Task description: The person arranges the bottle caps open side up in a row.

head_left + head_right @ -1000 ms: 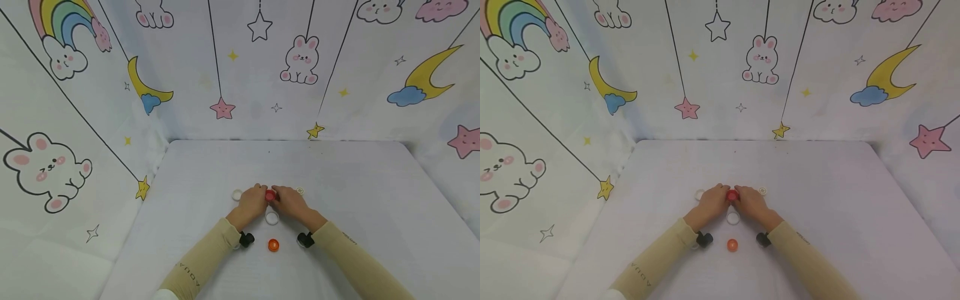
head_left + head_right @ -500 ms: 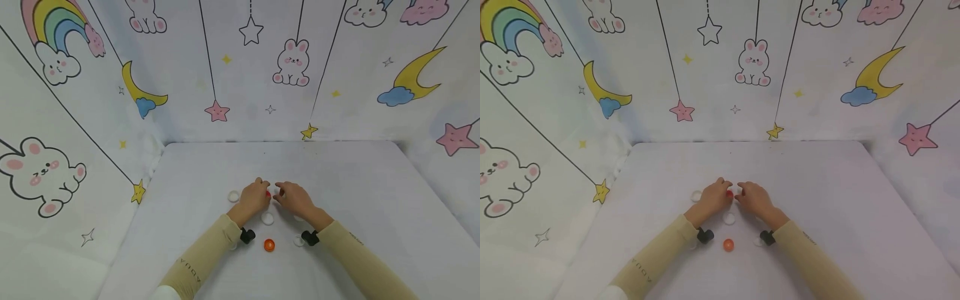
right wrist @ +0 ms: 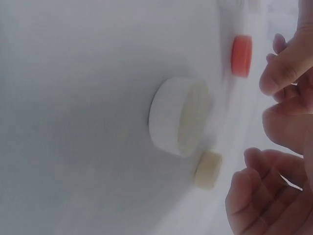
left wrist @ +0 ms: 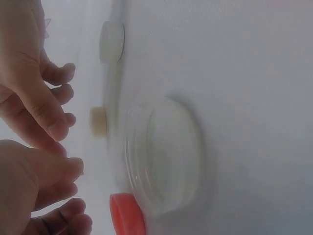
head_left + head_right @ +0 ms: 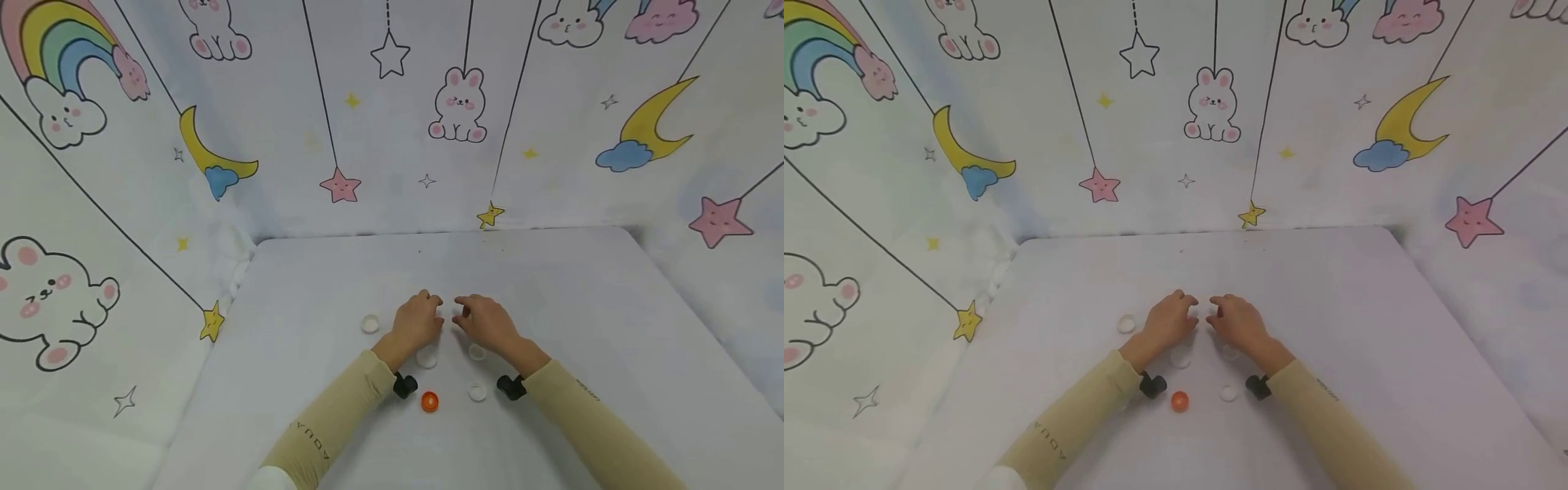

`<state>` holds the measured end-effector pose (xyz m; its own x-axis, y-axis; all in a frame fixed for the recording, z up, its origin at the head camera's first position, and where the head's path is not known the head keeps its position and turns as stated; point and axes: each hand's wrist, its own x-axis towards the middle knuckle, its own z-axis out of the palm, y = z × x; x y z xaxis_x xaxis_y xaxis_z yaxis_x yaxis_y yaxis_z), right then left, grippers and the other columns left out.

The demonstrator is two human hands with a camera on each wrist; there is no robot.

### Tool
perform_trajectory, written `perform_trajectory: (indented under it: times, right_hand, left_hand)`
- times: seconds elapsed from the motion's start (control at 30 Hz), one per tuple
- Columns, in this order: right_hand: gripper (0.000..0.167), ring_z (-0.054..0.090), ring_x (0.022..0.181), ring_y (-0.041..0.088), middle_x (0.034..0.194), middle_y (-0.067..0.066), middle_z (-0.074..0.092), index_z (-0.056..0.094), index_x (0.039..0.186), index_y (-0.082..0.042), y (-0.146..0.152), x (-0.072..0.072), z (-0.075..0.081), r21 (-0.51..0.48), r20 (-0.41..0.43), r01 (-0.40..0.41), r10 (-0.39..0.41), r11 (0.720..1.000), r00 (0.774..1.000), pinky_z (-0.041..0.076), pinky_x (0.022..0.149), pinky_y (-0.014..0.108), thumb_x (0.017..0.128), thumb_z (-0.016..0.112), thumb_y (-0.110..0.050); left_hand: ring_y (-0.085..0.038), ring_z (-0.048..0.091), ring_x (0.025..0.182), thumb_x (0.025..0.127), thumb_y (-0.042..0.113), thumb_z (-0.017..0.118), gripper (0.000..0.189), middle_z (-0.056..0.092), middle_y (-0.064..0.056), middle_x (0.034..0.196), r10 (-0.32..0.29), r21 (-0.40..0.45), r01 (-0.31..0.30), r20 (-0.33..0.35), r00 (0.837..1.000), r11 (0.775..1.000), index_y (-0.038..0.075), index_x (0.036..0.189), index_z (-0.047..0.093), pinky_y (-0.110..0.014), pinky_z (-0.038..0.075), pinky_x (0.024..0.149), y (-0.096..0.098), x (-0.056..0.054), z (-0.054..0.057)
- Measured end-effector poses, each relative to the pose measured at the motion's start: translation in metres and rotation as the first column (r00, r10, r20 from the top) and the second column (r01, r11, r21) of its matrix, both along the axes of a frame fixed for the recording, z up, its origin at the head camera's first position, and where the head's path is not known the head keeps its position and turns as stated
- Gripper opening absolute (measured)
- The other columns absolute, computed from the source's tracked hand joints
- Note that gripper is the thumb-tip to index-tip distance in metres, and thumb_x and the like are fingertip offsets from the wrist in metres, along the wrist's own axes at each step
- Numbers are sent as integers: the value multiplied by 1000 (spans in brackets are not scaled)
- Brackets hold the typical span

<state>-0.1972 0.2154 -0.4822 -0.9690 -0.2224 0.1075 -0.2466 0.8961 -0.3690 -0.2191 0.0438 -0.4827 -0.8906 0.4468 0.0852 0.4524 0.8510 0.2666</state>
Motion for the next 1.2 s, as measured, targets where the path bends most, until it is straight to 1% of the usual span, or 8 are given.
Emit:
perform_trajectory:
  times: [0.2, 0.43, 0.47, 0.57, 0.67, 0.77, 1.0, 1.2]
  right_hand:
    - [42, 60, 70, 15, 87, 2, 67, 65, 124, -3, 11, -3, 1, 2, 2, 16, -16, 1000, 1000, 50, 65, 34, 87, 74, -22]
    - [43, 57, 68, 15, 85, 2, 66, 64, 125, -4, 24, -4, -7, -9, 5, 46, -46, 999, 999, 48, 61, 33, 87, 74, -22]
    - [43, 56, 68, 14, 85, 2, 66, 64, 125, -5, 25, -4, -9, -9, 13, 51, -51, 999, 999, 47, 61, 32, 87, 74, -23]
    - [44, 55, 67, 14, 85, 2, 66, 64, 126, -5, 29, -2, -14, -16, 36, 59, -58, 998, 998, 46, 60, 32, 87, 74, -23]
    - [44, 55, 67, 15, 85, 3, 66, 64, 125, -4, 31, 0, -17, -18, 37, 68, -68, 998, 997, 47, 61, 33, 87, 74, -22]
    - [44, 55, 68, 15, 86, 3, 66, 64, 125, -4, 35, 1, -20, -21, 38, 82, -81, 996, 996, 48, 62, 34, 86, 75, -21]
    - [43, 57, 70, 15, 89, 5, 67, 63, 125, -2, 42, 1, -31, -44, 43, 89, -88, 995, 995, 47, 63, 35, 87, 74, -19]
    - [41, 55, 68, 14, 86, 4, 66, 65, 122, -1, 44, 1, -32, -69, 25, 84, -82, 994, 996, 46, 61, 33, 86, 74, -18]
  left_hand:
    - [-20, 61, 96, 91, 27, 69, 31, 61, -4, 108, 4, 1, -4, 25, 1000, 1000, 14, 119, 67, -32, 53, 73, 11, -3, 1]
    - [-21, 60, 94, 90, 27, 69, 29, 64, -4, 107, -17, -13, 17, -33, 999, 1000, 13, 116, 69, -32, 51, 78, 20, -8, -2]
    - [-20, 60, 92, 89, 28, 70, 28, 64, -4, 105, -27, -9, 27, -57, 998, 1000, 14, 114, 70, -31, 50, 77, 21, -9, -7]
    - [-19, 60, 89, 89, 28, 71, 28, 66, -3, 103, -41, -12, 41, -76, 996, 999, 14, 112, 71, -31, 50, 75, 22, -8, -13]
    - [-19, 60, 89, 89, 30, 71, 29, 67, -3, 104, -47, -23, 45, -84, 995, 999, 15, 113, 71, -31, 49, 76, 25, -8, -18]
    - [-20, 60, 91, 89, 31, 71, 30, 67, -3, 106, -46, -42, 44, -64, 997, 998, 15, 115, 70, -33, 49, 77, 28, -8, -18]
    - [-20, 56, 99, 88, 34, 70, 30, 68, 2, 107, -66, -77, 58, -117, 991, 995, 19, 115, 71, -34, 45, 78, 37, -10, -18]
    - [-20, 56, 98, 88, 34, 71, 31, 67, 2, 107, -61, -70, 53, -114, 992, 996, 19, 115, 71, -36, 44, 80, 44, -12, -23]
